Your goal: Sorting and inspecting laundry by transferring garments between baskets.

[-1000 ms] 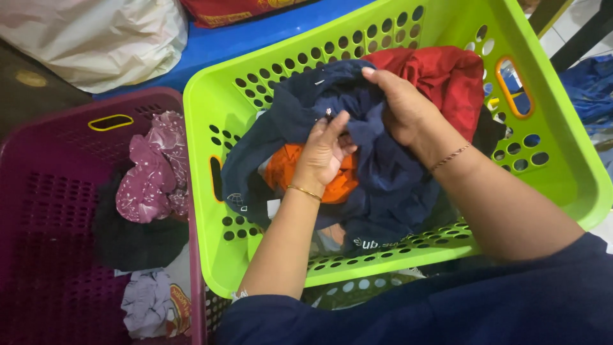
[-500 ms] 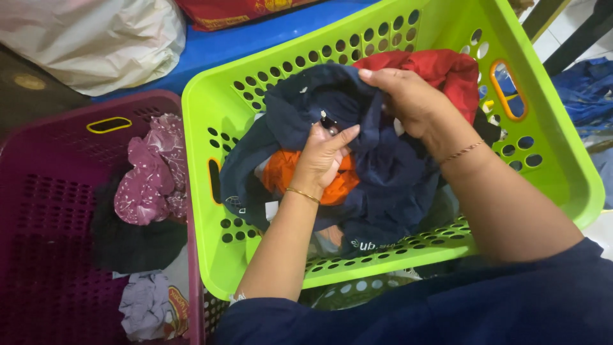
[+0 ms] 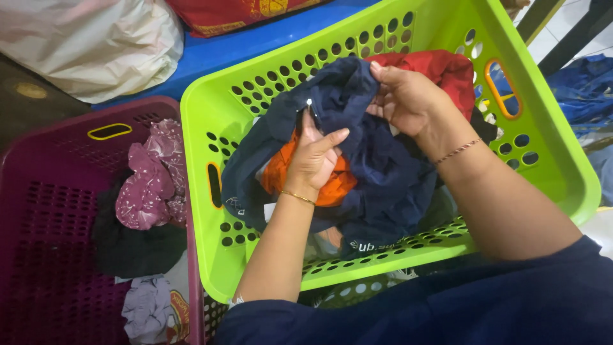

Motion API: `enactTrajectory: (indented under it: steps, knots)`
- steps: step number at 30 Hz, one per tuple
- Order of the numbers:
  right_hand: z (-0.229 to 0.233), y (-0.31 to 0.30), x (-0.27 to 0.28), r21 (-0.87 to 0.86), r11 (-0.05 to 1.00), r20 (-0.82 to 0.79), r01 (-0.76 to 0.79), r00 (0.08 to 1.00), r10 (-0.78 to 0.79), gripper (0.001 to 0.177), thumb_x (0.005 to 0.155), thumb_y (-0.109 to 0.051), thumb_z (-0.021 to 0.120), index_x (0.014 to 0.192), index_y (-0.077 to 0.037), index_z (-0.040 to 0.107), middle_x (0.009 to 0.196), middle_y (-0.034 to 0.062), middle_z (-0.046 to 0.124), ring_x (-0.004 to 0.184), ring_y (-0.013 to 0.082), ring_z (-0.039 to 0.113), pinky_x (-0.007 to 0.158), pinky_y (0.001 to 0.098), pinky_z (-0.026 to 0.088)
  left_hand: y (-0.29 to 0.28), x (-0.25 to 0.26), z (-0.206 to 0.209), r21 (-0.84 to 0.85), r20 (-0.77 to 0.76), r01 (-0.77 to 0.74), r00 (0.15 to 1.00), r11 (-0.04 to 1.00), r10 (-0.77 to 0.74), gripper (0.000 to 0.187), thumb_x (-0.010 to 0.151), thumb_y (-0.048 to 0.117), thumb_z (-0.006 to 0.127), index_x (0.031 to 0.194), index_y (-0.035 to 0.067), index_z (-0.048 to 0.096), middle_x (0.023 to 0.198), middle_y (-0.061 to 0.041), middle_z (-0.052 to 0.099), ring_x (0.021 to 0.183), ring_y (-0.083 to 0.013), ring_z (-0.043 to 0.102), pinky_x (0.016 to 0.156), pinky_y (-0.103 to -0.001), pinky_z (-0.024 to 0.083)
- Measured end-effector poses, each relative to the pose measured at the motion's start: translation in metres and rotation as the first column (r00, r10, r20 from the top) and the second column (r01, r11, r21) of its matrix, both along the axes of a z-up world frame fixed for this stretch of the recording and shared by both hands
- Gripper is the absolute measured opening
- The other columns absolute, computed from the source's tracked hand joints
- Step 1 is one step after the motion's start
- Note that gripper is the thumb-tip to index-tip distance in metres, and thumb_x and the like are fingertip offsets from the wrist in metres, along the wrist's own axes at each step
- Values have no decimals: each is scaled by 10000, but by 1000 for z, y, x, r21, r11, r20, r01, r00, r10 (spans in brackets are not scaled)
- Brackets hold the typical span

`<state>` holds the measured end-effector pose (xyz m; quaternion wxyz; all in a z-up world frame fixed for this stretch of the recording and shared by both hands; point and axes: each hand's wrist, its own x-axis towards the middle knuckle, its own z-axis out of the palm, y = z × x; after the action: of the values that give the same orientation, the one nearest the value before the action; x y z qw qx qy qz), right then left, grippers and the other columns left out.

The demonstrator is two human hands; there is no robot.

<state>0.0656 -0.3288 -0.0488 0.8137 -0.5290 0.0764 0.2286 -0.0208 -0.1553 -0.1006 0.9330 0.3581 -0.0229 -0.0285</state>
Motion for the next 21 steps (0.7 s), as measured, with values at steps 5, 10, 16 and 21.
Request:
enactTrajectory:
  steps: [5,10,16,21]
  knots:
    - [-13,1,7,133,991,73,-33,997,24,111,1031,-266,619,941,-213,654,777,-83,669,654,81,633,561,234,518,0,5,-18,30,-28,12,1000,999,-12,851,799,-201,670,1488,236,432,1429,-112,607,1280,-292,614,1060,-435,527]
    - [-12,3,3,204,978,129,-33,992,7,183,1032,-216,623,864,-183,687,768,-101,682,699,81,637,652,238,504,-3,13,-47,67,22,5,1000,998,-6,619,797,-229,688,1295,132,614,1320,-123,682,1231,-284,653,1072,-403,540]
    - [-25,4,8,309,951,167,6,984,-60,127,946,-235,726,859,-146,700,827,-20,731,784,135,690,788,288,586,-6,3,-31,19,83,55,995,998,-57,629,850,-178,674,1389,119,542,1404,-135,622,1285,-255,608,1150,-391,473]
    - [-10,6,-4,262,963,127,-58,992,26,175,863,-319,803,804,-171,730,761,-29,753,681,126,714,677,314,620,-3,3,-27,-64,-43,83,995,994,-86,572,935,28,691,1454,180,503,1471,-109,572,1365,-304,537,1194,-499,401]
